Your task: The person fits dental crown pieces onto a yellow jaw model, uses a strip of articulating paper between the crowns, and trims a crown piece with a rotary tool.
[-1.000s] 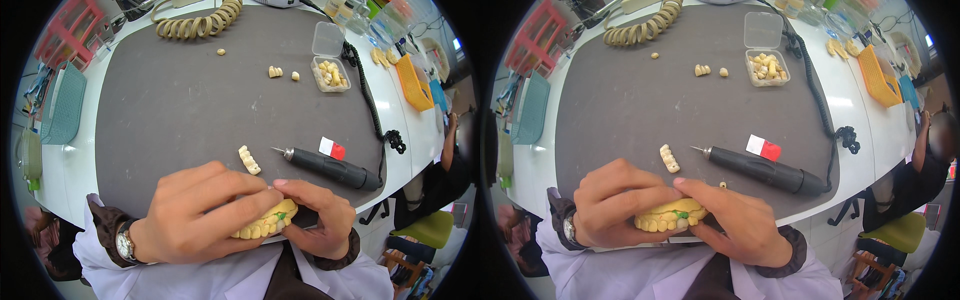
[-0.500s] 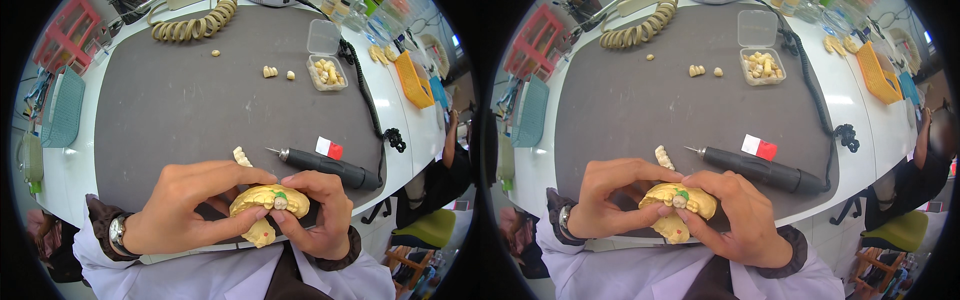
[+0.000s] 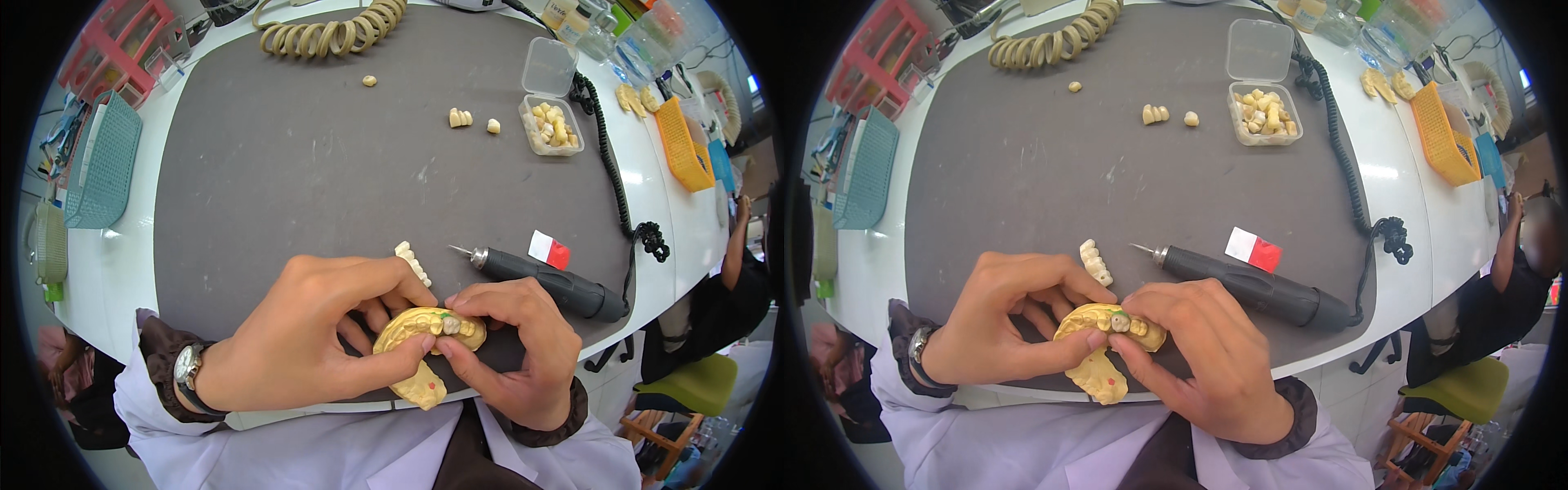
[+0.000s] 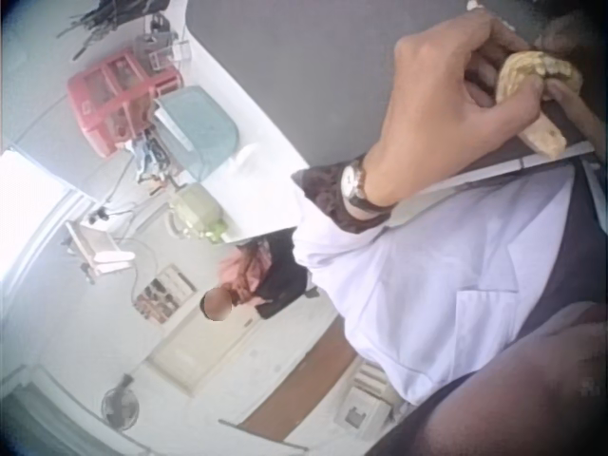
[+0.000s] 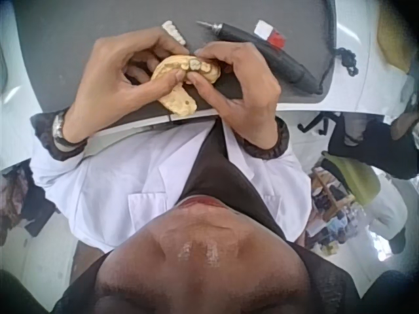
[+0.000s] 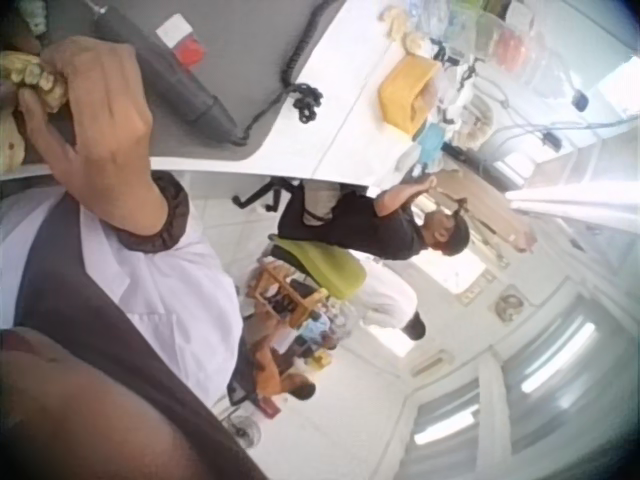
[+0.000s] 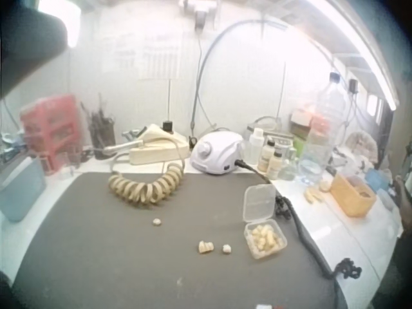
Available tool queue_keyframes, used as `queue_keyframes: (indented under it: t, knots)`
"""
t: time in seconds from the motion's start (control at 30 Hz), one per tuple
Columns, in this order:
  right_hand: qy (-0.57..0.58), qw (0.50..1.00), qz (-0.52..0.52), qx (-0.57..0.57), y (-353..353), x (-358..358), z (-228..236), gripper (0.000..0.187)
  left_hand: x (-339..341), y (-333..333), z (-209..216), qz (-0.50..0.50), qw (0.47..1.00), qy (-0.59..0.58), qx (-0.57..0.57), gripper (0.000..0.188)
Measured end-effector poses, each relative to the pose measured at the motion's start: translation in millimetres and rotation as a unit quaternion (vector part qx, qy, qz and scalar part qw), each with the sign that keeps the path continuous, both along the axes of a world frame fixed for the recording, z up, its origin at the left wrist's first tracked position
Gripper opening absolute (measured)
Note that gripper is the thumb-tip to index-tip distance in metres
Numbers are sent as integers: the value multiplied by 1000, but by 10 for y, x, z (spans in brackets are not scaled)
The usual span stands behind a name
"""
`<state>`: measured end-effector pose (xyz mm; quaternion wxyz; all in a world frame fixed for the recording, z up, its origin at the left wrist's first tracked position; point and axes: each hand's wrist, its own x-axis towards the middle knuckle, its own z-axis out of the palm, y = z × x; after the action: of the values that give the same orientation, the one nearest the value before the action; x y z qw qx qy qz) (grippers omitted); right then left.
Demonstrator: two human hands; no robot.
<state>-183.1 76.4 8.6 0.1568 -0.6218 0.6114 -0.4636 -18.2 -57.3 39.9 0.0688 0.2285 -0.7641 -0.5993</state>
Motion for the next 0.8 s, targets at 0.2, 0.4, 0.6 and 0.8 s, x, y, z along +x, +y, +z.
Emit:
queue_keyframes:
  t: [0.2,0.4,0.6,0.8]
  knots:
    - [-14,1000,16,-14,7,-14,-51,41,12,-41,41,-8,995,-51,86,23]
    - [-62,995,71,-22,16,-64,-8,52,24,-113,102,-21,976,-117,184,23]
    - [-127,986,108,-9,31,-70,-10,57,27,-174,127,-17,952,-113,283,23]
    - [-146,979,140,-38,44,-107,-125,53,25,-221,78,-20,936,-78,342,25]
